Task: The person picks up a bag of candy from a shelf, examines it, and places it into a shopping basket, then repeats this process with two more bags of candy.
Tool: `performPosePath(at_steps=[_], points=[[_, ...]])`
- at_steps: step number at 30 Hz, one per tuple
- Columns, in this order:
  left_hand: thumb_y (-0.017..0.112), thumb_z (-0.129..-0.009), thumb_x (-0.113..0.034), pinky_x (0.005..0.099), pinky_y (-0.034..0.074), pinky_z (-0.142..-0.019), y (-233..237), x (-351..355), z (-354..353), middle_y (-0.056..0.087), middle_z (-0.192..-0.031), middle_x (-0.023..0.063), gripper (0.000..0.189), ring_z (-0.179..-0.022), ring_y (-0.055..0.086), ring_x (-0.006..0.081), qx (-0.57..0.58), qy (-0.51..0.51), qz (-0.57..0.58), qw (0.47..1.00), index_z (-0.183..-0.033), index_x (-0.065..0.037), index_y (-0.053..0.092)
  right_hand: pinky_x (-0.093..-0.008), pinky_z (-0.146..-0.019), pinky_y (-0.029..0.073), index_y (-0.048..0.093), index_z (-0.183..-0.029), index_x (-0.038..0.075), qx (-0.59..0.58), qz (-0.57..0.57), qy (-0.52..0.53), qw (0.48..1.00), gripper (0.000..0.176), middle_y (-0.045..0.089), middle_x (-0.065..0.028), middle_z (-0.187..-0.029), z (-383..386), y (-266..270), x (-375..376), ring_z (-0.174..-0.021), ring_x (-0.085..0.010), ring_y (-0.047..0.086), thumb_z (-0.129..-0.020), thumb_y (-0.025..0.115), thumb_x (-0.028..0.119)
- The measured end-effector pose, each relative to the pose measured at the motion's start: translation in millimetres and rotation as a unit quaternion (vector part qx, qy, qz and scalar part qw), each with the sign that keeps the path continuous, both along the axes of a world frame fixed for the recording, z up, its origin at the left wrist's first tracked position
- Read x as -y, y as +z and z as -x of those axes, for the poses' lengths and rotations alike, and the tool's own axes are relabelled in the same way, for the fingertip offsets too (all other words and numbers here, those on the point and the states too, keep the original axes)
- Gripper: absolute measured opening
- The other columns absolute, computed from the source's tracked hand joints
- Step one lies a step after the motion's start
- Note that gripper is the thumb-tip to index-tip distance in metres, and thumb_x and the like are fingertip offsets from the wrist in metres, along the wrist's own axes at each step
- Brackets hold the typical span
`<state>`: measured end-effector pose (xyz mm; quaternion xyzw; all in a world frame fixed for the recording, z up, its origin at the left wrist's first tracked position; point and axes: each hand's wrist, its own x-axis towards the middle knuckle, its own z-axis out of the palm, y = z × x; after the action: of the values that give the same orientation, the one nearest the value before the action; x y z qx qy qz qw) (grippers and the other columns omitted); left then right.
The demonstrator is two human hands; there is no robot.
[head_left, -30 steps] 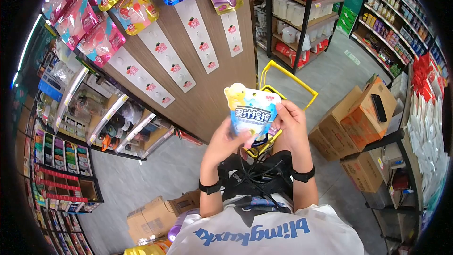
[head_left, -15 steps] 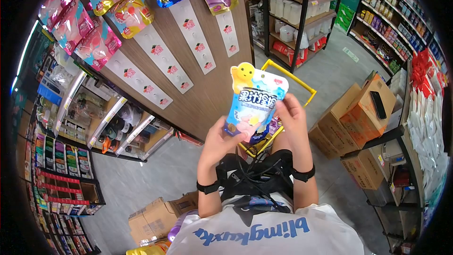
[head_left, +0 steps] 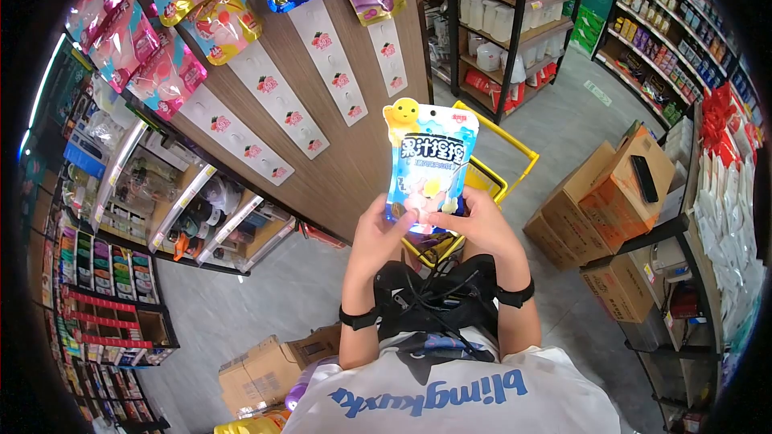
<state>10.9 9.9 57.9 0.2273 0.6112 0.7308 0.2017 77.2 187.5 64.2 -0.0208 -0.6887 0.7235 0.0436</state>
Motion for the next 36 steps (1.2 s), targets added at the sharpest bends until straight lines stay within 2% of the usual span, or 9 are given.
performPosePath(at_steps=[4, 7, 10, 16, 19, 22, 31, 36], points=[[0.063, -0.084, -0.007, 0.0247, 0.043, -0.079, 0, -1, -1, 0.059, -0.099, 0.0034, 0.026, -0.090, 0.052, 0.0078, 0.008, -0.004, -0.020, 1.000, -0.107, 0.001, 0.054, -0.0266, -0.072, 0.050, 0.059, -0.106, -0.002, -0.039, -0.020, 0.004, 0.999, 0.042, 0.066, -0.0069, -0.090, 1, -5, -1, -0.080, -0.0114, 0.062, -0.075, 0.072, 0.022], [0.063, -0.084, -0.007, 0.0245, 0.043, -0.078, -2, 2, 0, 0.060, -0.097, 0.0030, 0.024, -0.089, 0.053, 0.0076, -0.012, 0.014, 0.011, 1.000, -0.106, 0.001, 0.056, -0.0264, -0.073, 0.049, 0.059, -0.107, -0.002, -0.040, -0.010, -0.012, 0.999, 0.043, 0.066, -0.0071, -0.092, 2, -5, 2, -0.081, -0.0113, 0.061, -0.074, 0.073, 0.022], [0.064, -0.083, -0.007, 0.0241, 0.043, -0.077, 3, -1, -3, 0.061, -0.095, 0.0026, 0.024, -0.087, 0.053, 0.0073, -0.012, 0.045, -0.010, 0.999, -0.104, 0.001, 0.057, -0.0270, -0.078, 0.048, 0.056, -0.110, -0.002, -0.017, -0.010, -0.004, 1.000, 0.048, 0.064, -0.0078, -0.099, 1, 0, 2, -0.088, -0.0121, 0.060, -0.073, 0.074, 0.023], [0.067, -0.081, -0.009, 0.0237, 0.043, -0.077, 1, -1, -4, 0.062, -0.094, 0.0025, 0.026, -0.085, 0.053, 0.0073, -0.014, 0.058, 0.016, 0.998, -0.103, 0.001, 0.058, -0.0298, -0.089, 0.041, 0.051, -0.116, -0.001, -0.066, -0.012, 0.028, 0.997, 0.056, 0.059, -0.0080, -0.110, 4, -6, 5, -0.100, -0.0147, 0.054, -0.072, 0.075, 0.022], [0.067, -0.080, -0.009, 0.0234, 0.044, -0.076, 0, -1, -3, 0.062, -0.093, 0.0025, 0.026, -0.085, 0.054, 0.0072, -0.023, 0.057, 0.023, 0.998, -0.102, 0.001, 0.058, -0.0303, -0.090, 0.041, 0.051, -0.116, 0.000, -0.052, -0.011, 0.021, 0.998, 0.055, 0.059, -0.0076, -0.110, 3, -3, 5, -0.100, -0.0152, 0.054, -0.071, 0.076, 0.021], [0.068, -0.080, -0.009, 0.0233, 0.044, -0.076, -1, -2, -4, 0.062, -0.093, 0.0026, 0.026, -0.085, 0.054, 0.0073, -0.028, 0.064, 0.022, 0.997, -0.102, 0.001, 0.059, -0.0279, -0.086, 0.044, 0.051, -0.115, 0.002, -0.059, -0.016, 0.003, 0.998, 0.054, 0.059, -0.0036, -0.107, 3, -6, 5, -0.096, -0.0112, 0.055, -0.069, 0.078, 0.014], [0.067, -0.080, -0.006, 0.0237, 0.045, -0.075, 0, -2, -3, 0.063, -0.093, 0.0032, 0.023, -0.085, 0.055, 0.0079, -0.019, 0.058, 0.016, 0.998, -0.101, 0.001, 0.059, -0.0270, -0.084, 0.044, 0.053, -0.112, 0.002, -0.039, -0.002, -0.001, 0.999, 0.052, 0.060, -0.0029, -0.105, 3, -4, 7, -0.093, -0.0101, 0.055, -0.069, 0.078, 0.014], [0.065, -0.080, -0.003, 0.0230, 0.048, -0.068, 10, -2, -7, 0.062, -0.091, 0.0043, 0.023, -0.080, 0.057, 0.0085, -0.004, 0.055, 0.028, 0.998, -0.102, 0.002, 0.059, -0.0272, -0.084, 0.044, 0.054, -0.111, 0.002, -0.043, -0.022, -0.019, 0.999, 0.048, 0.060, -0.0035, -0.104, 3, -4, 8, -0.093, -0.0100, 0.055, -0.070, 0.077, 0.013]])
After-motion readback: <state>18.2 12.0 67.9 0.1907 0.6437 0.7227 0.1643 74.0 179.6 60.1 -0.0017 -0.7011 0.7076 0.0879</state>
